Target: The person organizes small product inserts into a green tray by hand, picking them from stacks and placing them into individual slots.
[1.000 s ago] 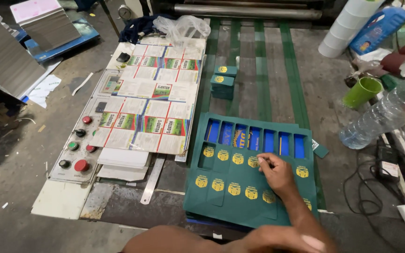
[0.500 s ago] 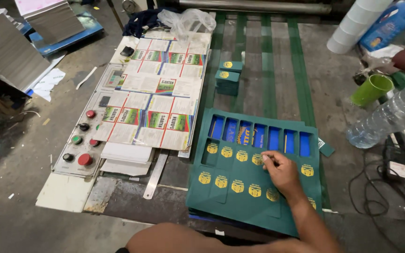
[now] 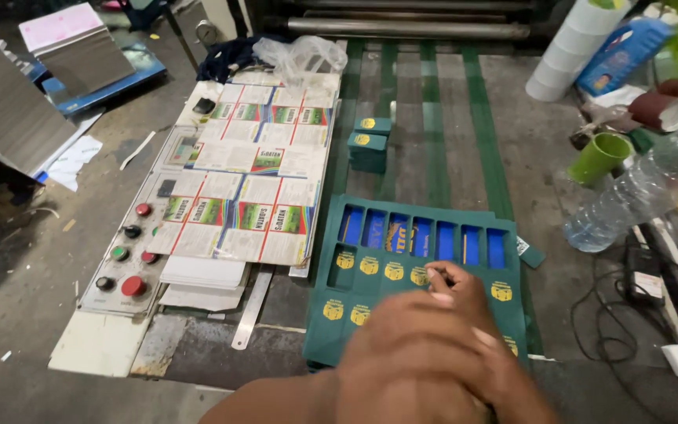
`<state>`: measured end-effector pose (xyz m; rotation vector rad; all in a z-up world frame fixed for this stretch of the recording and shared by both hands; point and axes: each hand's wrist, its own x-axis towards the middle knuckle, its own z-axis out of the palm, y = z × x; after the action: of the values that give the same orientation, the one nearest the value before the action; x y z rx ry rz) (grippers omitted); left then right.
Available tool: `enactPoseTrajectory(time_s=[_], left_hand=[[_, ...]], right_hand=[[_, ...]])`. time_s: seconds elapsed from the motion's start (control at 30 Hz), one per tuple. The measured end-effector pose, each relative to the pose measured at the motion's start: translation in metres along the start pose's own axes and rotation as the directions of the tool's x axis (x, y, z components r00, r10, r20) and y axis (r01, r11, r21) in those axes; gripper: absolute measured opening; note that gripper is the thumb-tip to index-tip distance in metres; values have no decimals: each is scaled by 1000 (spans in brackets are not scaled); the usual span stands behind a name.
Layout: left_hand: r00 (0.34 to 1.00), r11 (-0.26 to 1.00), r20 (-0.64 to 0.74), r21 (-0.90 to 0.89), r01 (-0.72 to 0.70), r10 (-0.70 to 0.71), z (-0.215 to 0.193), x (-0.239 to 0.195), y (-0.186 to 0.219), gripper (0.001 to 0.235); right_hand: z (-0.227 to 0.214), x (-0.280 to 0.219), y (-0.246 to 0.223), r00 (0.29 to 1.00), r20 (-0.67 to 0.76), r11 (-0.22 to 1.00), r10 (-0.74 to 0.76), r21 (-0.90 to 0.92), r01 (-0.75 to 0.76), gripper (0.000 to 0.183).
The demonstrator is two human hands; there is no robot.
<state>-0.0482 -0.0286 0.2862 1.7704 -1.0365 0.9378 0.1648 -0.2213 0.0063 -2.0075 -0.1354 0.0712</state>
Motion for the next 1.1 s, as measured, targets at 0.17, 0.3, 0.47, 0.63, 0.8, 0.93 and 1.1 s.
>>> enactPoseTrajectory(time_s=[0.17,0.3,0.47,0.63,0.8,0.93,1.1], left_hand=[[975,978,184,189,89,-125,20,-24,-68,36],[895,924,341,344,167,-288,54,-86,-102,22],[729,879,539,442,181,-422,75,-134,-114,19],[639,848,600,503,166,-481,90,-161,-117,29],[581,841,630,502,202,-516,90,-164,-113,35],[621,847,609,499,184,-494,95,-174,-117,37],[579,840,623,490,235,-526,93,-168,-116,37]], right_hand=[[-2,-6,-10,997,18,993,-77,89,75,22],[-5,-10,-20,999,12,999,-36,14,36,23],[-3,-10,-22,999,-4,999,-51,-12,50,24],[-9,-15,-28,996,-37,995,-84,42,86,22],[-33,-9,-15,982,-130,968,-139,190,162,22],[-81,5,5,973,-200,675,-113,703,223,27],[-137,-8,15,978,-199,585,-55,788,193,28]])
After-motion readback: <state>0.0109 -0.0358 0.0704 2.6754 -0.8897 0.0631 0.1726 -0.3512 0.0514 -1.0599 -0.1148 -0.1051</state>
